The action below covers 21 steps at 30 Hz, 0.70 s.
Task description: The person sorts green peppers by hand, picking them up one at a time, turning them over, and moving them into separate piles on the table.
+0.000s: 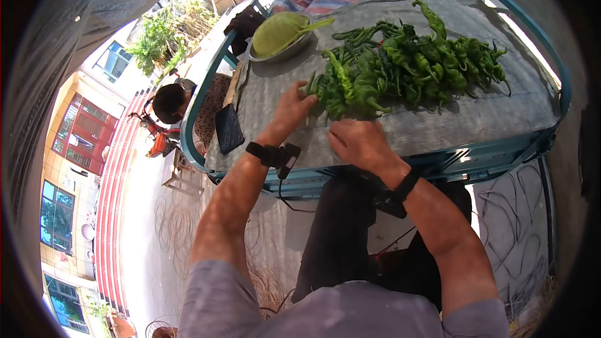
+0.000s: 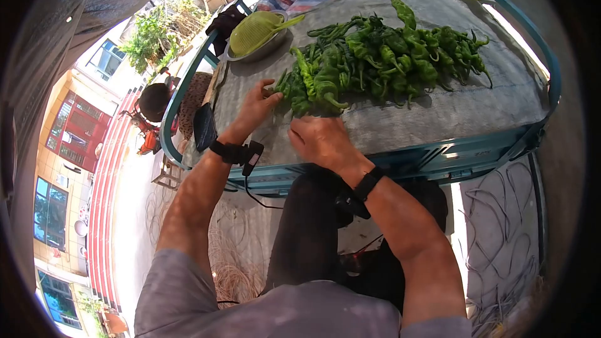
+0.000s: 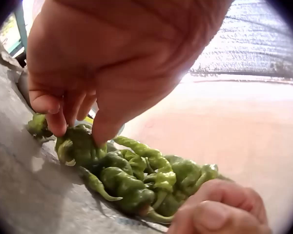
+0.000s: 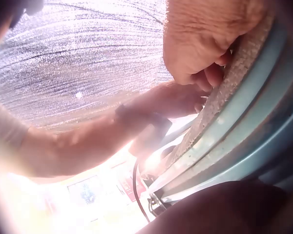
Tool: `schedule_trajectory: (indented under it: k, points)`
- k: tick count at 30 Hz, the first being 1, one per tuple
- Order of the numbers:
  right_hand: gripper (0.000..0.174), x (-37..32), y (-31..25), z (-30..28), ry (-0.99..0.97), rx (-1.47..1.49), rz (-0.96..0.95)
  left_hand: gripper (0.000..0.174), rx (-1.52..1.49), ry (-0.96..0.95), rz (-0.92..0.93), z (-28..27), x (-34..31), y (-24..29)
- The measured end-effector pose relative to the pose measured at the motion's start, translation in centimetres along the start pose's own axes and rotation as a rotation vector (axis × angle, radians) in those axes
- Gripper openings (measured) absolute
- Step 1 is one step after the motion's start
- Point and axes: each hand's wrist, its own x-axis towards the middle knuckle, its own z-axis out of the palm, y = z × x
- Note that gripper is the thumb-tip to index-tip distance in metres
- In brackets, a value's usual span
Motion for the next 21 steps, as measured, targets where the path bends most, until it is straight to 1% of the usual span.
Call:
schedule_trajectory:
  k: [2,5,8,11,14,17,20,21]
  points:
    - [0.008,0.0,0.0,0.1,-0.014,-0.005,0.015,0.055,-0.251,0.054,-0.174,-0.5,-1.5,1.7]
    - [0.010,-0.1,0.2,0.4,-0.003,-0.010,0.049,0.054,-0.670,0.021,-0.322,-1.1,-3.6,1.5]
    - [0.014,0.2,-0.4,-0.1,-0.008,0.095,0.157,0.050,-0.757,0.002,-0.310,-1.1,-6.2,3.4]
    - [0.018,0.3,-0.7,-0.7,-0.065,0.152,0.226,0.049,-0.724,-0.048,-0.316,-1.0,-8.2,5.3]
    - [0.020,0.3,0.0,-0.1,-0.016,0.040,0.026,0.053,-0.896,-0.065,-0.250,0.2,-9.3,5.6]
    - [0.022,0.3,0.3,0.2,-0.030,0.017,0.085,0.034,-0.974,-0.112,-0.180,0.8,-9.5,5.2]
    - [0.023,0.2,0.7,0.8,-0.030,-0.003,0.074,0.026,-1.023,-0.147,-0.271,0.8,-8.6,7.3]
    - [0.023,0.2,0.6,0.7,-0.039,0.004,0.068,0.026,-0.977,-0.139,-0.274,0.8,-8.4,7.2]
